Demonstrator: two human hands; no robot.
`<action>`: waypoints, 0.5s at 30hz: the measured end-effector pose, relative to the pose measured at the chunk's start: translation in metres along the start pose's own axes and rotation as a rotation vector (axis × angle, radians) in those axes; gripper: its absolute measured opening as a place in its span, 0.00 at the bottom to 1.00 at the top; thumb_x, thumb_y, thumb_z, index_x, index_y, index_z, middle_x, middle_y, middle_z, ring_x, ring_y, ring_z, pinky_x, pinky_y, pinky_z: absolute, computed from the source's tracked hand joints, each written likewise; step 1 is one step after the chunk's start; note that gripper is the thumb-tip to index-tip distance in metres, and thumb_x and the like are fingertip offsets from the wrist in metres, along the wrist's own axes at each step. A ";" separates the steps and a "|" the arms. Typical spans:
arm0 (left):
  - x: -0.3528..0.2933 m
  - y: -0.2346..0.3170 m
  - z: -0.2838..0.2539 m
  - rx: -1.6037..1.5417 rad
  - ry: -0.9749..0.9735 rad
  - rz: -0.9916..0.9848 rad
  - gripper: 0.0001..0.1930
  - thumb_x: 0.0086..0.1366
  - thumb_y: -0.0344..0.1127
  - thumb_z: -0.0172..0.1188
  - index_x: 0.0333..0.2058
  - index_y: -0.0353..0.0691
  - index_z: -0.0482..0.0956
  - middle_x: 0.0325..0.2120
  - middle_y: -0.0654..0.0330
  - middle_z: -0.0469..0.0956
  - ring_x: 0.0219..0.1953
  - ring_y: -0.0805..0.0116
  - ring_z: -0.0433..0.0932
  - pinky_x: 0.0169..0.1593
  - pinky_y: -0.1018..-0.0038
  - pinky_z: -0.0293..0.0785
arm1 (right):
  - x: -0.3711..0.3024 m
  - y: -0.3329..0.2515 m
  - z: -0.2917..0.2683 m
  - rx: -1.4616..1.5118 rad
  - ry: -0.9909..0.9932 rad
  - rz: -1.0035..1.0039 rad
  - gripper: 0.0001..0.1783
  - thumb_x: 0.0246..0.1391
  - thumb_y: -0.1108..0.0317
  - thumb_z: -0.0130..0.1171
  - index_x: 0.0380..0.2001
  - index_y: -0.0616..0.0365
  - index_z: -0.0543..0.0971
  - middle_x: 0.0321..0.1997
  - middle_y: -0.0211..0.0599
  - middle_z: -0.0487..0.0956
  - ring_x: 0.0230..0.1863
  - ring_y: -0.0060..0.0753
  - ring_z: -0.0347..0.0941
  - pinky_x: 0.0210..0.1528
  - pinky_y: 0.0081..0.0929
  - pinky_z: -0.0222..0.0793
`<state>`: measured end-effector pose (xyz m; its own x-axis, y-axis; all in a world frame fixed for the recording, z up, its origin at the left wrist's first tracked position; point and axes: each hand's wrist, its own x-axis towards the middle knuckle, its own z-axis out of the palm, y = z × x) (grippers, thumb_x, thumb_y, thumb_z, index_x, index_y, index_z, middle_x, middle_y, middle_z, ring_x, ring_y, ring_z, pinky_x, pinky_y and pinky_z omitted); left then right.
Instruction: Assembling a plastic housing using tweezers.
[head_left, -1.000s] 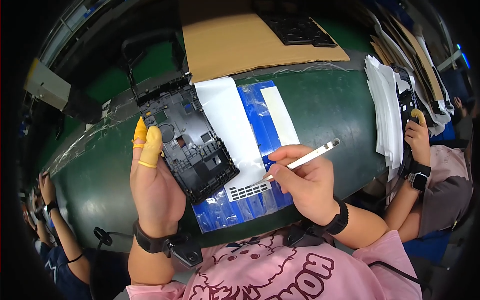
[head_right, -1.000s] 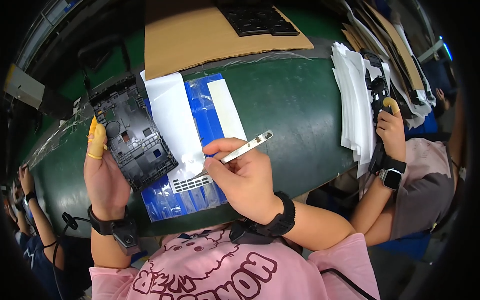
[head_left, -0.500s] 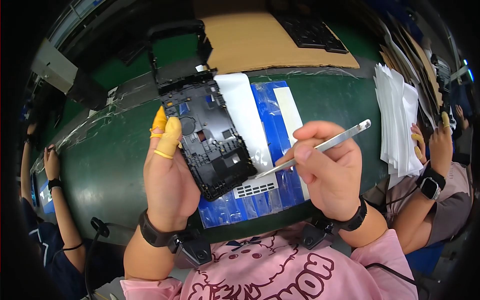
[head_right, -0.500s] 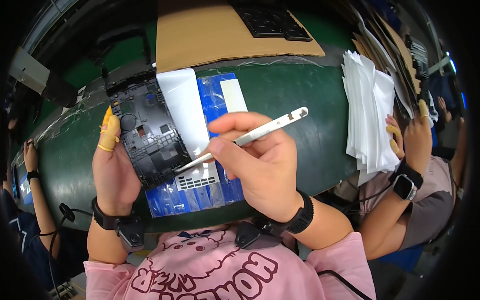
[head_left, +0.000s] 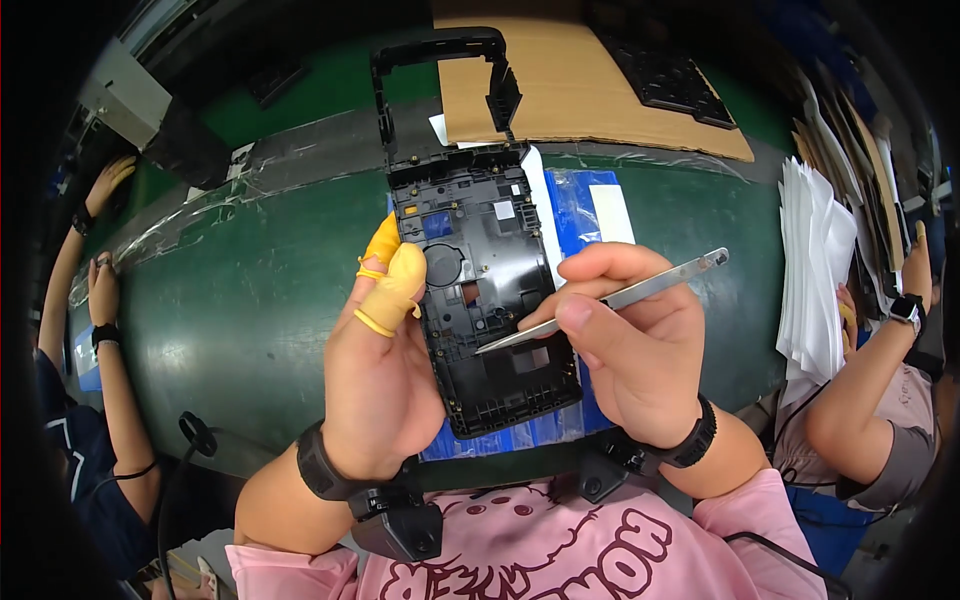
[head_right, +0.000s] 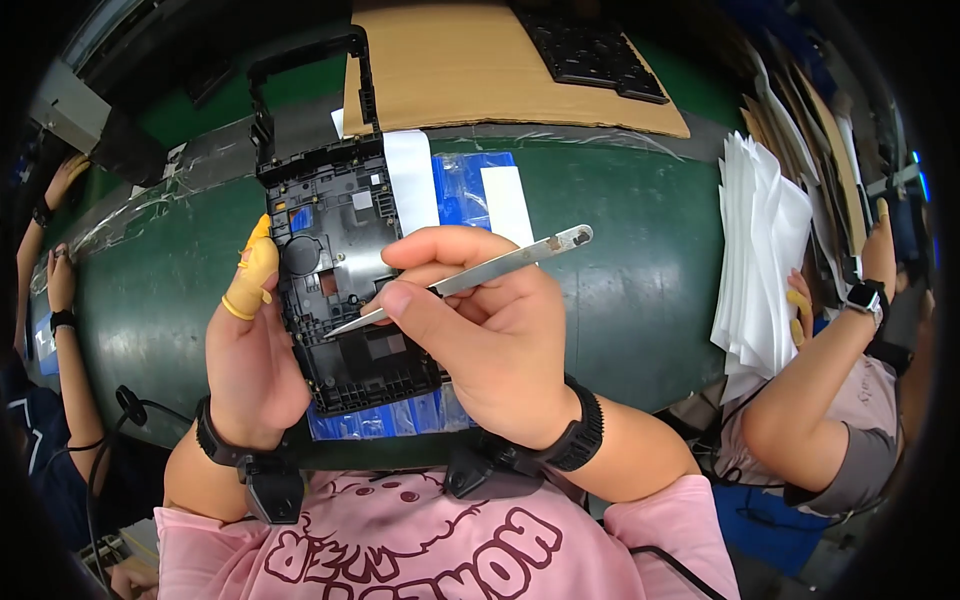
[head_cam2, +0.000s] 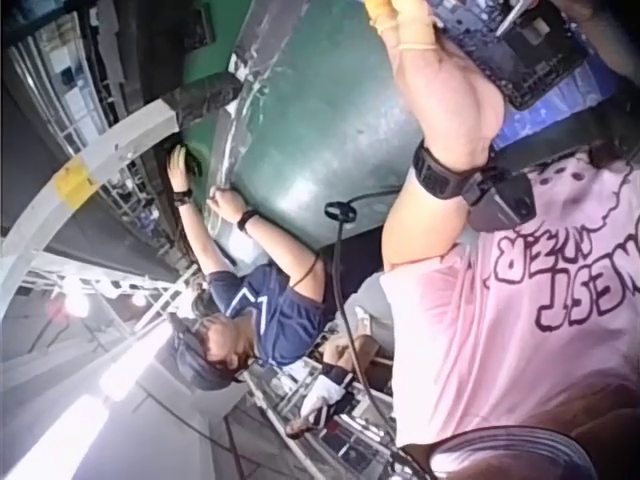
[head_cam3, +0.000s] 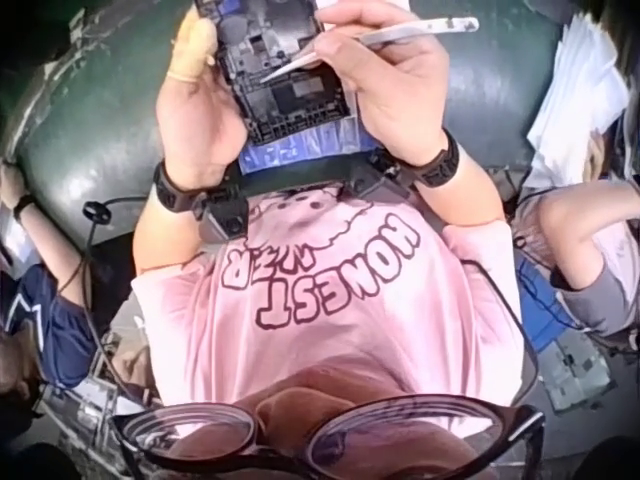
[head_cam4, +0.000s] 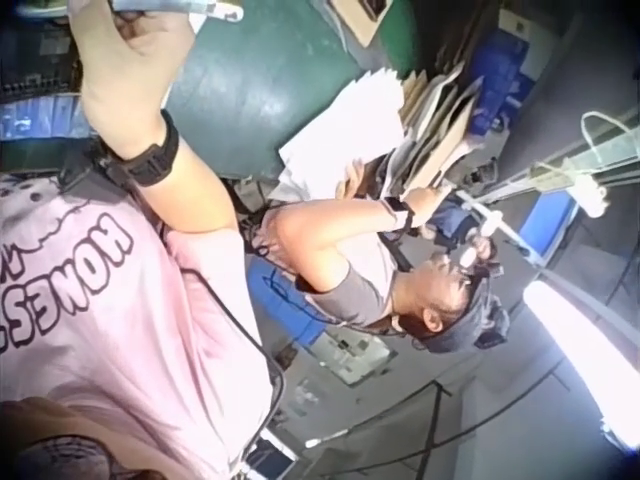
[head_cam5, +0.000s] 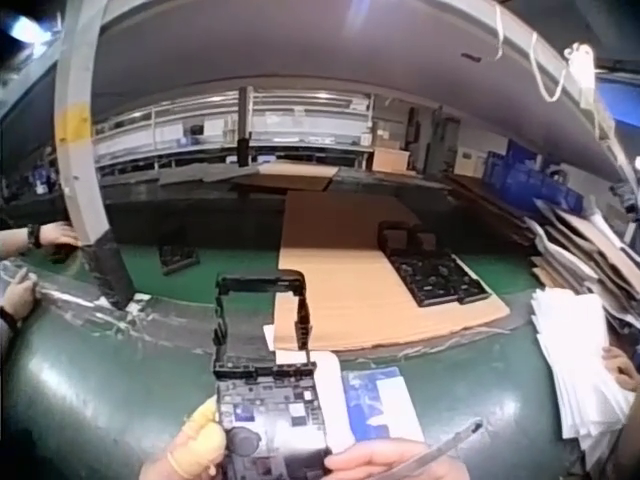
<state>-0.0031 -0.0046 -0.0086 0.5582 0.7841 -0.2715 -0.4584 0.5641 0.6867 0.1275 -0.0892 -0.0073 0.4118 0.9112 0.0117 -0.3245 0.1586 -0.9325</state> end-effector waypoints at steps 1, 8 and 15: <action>0.000 0.000 0.000 0.000 0.003 -0.002 0.21 0.62 0.43 0.46 0.51 0.40 0.62 0.45 0.57 0.70 0.45 0.64 0.71 0.48 0.68 0.69 | 0.000 0.000 0.000 0.008 -0.005 -0.004 0.13 0.48 0.78 0.53 0.39 0.66 0.69 0.29 0.45 0.78 0.20 0.13 0.61 0.24 0.12 0.57; -0.001 0.001 -0.001 -0.058 -0.023 -0.004 0.21 0.63 0.40 0.45 0.53 0.40 0.58 0.45 0.57 0.68 0.46 0.66 0.70 0.49 0.69 0.68 | 0.001 0.000 0.000 0.009 -0.020 0.005 0.13 0.48 0.77 0.53 0.39 0.66 0.69 0.28 0.45 0.78 0.20 0.13 0.62 0.24 0.12 0.57; -0.001 0.000 -0.002 -0.130 -0.036 0.003 0.22 0.62 0.34 0.47 0.54 0.40 0.56 0.44 0.58 0.68 0.45 0.68 0.70 0.49 0.70 0.68 | 0.001 0.003 0.000 0.000 -0.005 -0.004 0.13 0.47 0.79 0.53 0.39 0.67 0.69 0.28 0.43 0.78 0.20 0.14 0.64 0.24 0.12 0.57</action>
<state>-0.0053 -0.0050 -0.0101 0.5801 0.7771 -0.2441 -0.5446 0.5928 0.5933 0.1268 -0.0882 -0.0101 0.4084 0.9126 0.0170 -0.3232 0.1620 -0.9324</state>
